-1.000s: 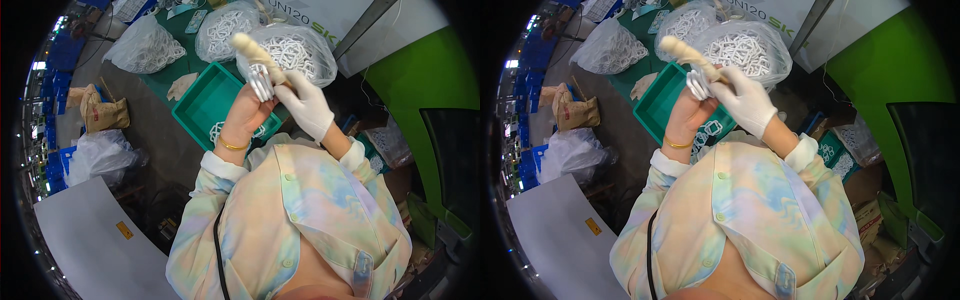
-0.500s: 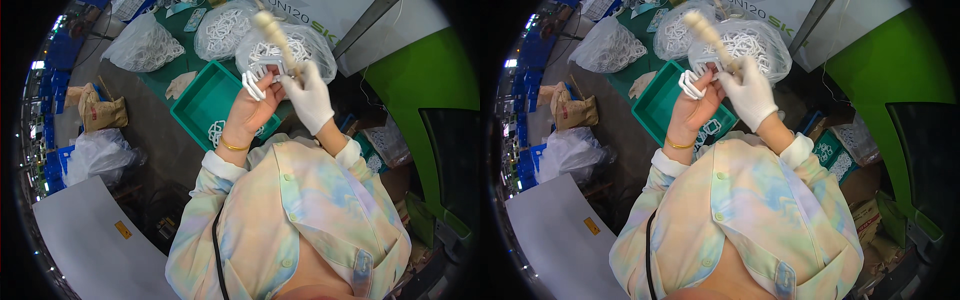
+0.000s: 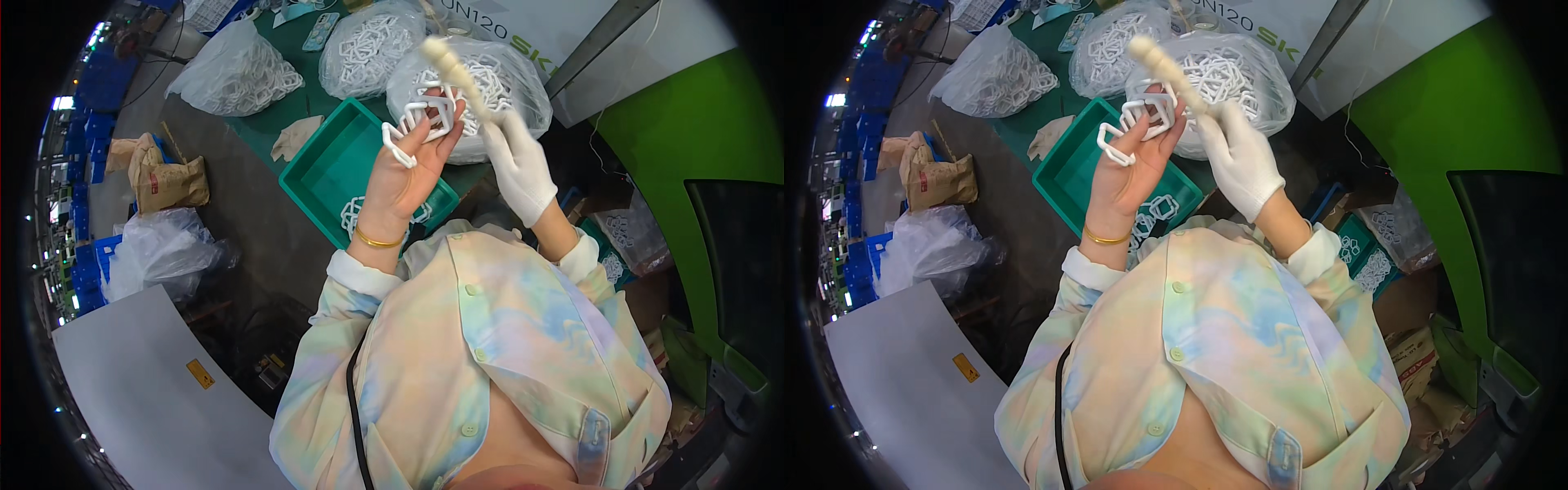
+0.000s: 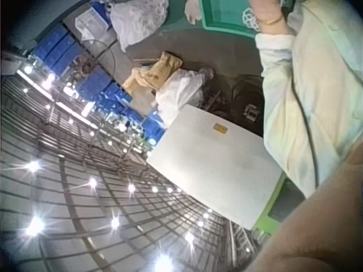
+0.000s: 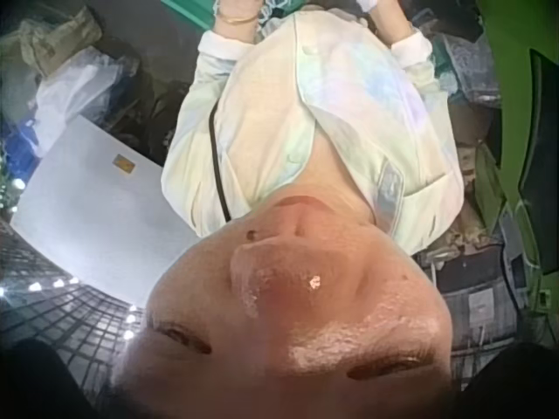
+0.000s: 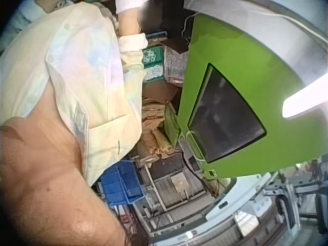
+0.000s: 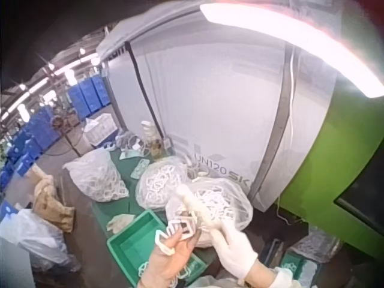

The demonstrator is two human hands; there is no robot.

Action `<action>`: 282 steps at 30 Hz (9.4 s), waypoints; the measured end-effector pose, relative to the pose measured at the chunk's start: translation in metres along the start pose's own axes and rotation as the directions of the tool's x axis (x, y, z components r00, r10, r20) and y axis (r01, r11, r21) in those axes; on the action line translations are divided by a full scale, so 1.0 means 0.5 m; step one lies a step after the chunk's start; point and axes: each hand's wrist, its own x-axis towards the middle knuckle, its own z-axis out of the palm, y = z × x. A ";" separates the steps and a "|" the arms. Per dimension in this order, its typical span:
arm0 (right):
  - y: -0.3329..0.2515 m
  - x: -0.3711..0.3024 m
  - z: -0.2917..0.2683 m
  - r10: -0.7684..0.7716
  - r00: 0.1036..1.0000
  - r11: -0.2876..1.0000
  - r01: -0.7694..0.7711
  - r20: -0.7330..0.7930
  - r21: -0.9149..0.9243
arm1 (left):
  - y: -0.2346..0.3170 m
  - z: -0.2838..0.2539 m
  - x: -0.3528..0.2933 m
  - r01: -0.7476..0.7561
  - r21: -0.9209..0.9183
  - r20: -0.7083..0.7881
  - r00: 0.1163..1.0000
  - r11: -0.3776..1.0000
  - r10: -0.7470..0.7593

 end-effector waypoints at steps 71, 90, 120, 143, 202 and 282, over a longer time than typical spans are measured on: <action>0.184 0.170 -0.127 0.264 0.931 0.943 -0.195 -0.252 0.268 | -0.003 0.012 0.190 -0.442 0.733 0.536 0.843 -0.517 0.040; 0.184 0.163 -0.141 0.245 0.956 0.934 -0.188 -0.162 0.302 | -0.176 -0.122 0.299 -0.196 0.662 0.352 0.933 -0.724 0.069; 0.146 0.134 -0.188 0.174 0.963 0.972 -0.134 -0.204 0.196 | 0.022 -0.081 0.163 -0.241 0.783 0.074 0.951 -0.573 -0.300; 0.106 0.053 -0.153 0.120 0.992 0.992 -0.122 0.038 0.042 | 0.114 -0.149 0.039 -0.080 0.939 0.278 0.749 -0.334 0.601; 0.104 0.057 -0.116 0.298 0.954 0.951 -0.297 0.006 -0.089 | 0.055 -0.501 -0.095 0.177 0.629 0.072 0.956 -0.757 0.283; 0.010 0.009 0.030 -0.112 0.973 0.981 0.141 0.200 -0.135 | 0.041 -0.066 0.017 0.006 0.726 -0.195 0.961 0.688 0.197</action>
